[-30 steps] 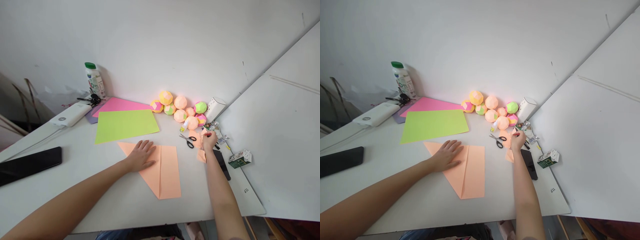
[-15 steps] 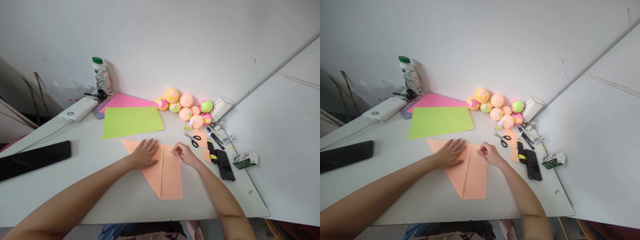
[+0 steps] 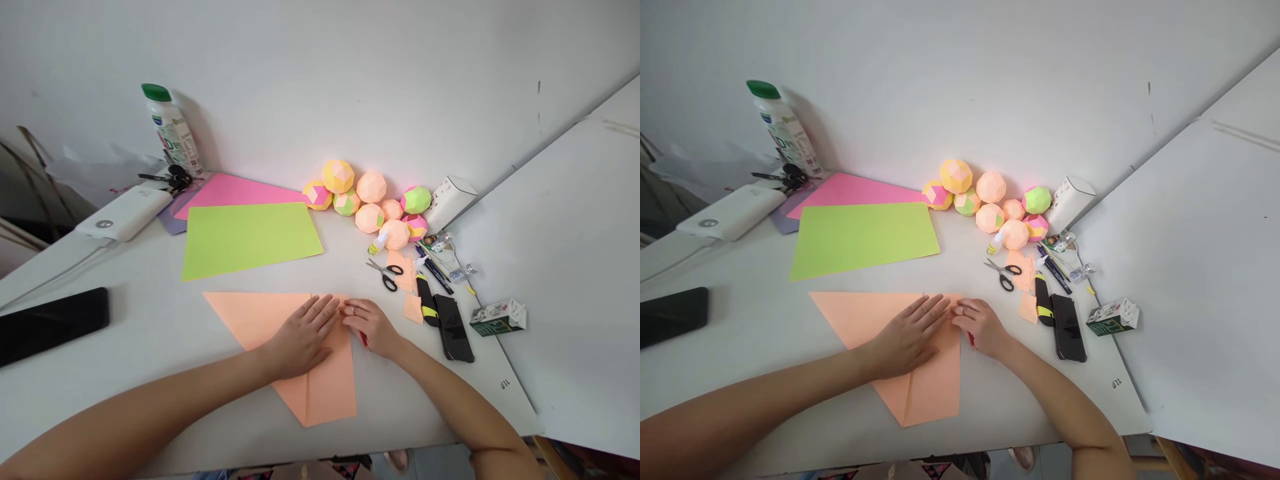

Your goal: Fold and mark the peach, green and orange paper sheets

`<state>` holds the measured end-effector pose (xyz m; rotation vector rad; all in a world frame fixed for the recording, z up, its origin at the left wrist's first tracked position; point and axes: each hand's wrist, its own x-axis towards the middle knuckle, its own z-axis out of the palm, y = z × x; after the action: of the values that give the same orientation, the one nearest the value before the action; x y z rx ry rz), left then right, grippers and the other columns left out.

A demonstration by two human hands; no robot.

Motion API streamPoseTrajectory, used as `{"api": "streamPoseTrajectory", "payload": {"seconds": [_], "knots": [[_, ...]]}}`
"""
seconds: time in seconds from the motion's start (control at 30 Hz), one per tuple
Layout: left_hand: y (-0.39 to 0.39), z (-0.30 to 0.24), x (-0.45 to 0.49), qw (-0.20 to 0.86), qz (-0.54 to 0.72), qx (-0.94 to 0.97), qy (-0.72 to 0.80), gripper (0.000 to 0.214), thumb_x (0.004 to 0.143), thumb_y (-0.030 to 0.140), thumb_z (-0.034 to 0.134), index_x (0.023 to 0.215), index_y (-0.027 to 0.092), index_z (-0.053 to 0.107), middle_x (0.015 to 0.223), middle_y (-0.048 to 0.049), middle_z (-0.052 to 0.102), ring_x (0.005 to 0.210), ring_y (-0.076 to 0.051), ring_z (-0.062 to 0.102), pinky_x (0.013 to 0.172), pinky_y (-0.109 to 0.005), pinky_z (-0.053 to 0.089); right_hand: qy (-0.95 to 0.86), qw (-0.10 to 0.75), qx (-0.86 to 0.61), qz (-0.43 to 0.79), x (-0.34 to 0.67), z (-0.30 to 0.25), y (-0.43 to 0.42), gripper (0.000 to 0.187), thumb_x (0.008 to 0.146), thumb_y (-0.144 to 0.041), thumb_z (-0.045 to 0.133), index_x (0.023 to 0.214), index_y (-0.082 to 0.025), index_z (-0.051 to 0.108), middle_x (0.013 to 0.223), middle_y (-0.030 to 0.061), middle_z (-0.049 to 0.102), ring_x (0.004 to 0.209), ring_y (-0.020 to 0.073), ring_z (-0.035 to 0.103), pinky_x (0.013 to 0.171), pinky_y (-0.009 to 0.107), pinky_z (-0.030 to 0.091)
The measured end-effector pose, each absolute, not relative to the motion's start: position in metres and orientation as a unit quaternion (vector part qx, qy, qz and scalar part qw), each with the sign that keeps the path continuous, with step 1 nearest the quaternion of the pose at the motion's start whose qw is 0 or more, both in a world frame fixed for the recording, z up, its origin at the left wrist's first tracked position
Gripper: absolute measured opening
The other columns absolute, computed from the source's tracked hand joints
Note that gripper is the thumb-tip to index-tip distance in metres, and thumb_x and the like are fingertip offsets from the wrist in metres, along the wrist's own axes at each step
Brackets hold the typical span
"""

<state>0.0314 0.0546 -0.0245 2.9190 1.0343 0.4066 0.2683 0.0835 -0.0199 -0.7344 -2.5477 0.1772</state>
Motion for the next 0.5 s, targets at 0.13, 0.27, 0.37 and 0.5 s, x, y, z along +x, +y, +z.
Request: {"api": "streamPoseTrajectory", "payload": {"seconds": [0.13,0.27,0.37,0.5], "knots": [[0.052,-0.044,0.031,0.004,0.161,0.931,0.329,0.063,0.093,0.047,0.039,0.140,0.005,0.042,0.146,-0.0172,0.041,0.138,-0.031,0.032,0.114,-0.044,0.026,-0.935,0.244,-0.255,0.044,0.265,-0.018,0.086,0.026,0.090,-0.006,0.043,0.101,-0.017,0.064,0.109,0.0085,0.071,0.115,0.0220,0.058,0.087,0.040,0.054],[0.051,-0.038,0.028,0.014,0.174,0.927,0.332,0.059,0.091,0.046,0.044,0.134,0.005,0.049,0.143,-0.0178,0.046,0.135,-0.033,0.037,0.112,-0.045,0.031,-0.932,0.260,-0.251,0.014,0.258,-0.019,0.089,0.023,0.090,-0.005,0.046,0.099,-0.015,0.065,0.107,0.0092,0.072,0.115,0.0213,0.060,0.086,0.037,0.055],[0.052,-0.033,0.029,0.022,0.181,0.925,0.333,0.058,0.090,0.045,0.047,0.131,0.005,0.051,0.141,-0.0194,0.047,0.133,-0.034,0.040,0.110,-0.046,0.033,-0.928,0.272,-0.255,-0.002,0.253,-0.019,0.089,0.020,0.090,-0.007,0.048,0.094,-0.015,0.065,0.109,0.0100,0.071,0.116,0.0213,0.060,0.089,0.037,0.055],[0.052,-0.035,0.029,0.040,0.195,0.916,0.347,0.058,0.089,0.046,0.049,0.131,0.006,0.052,0.142,-0.0191,0.045,0.135,-0.034,0.037,0.112,-0.046,0.030,-0.929,0.258,-0.266,0.025,0.254,-0.018,0.088,0.022,0.090,-0.006,0.046,0.097,-0.014,0.065,0.112,0.0107,0.070,0.118,0.0216,0.059,0.095,0.040,0.054]]}}
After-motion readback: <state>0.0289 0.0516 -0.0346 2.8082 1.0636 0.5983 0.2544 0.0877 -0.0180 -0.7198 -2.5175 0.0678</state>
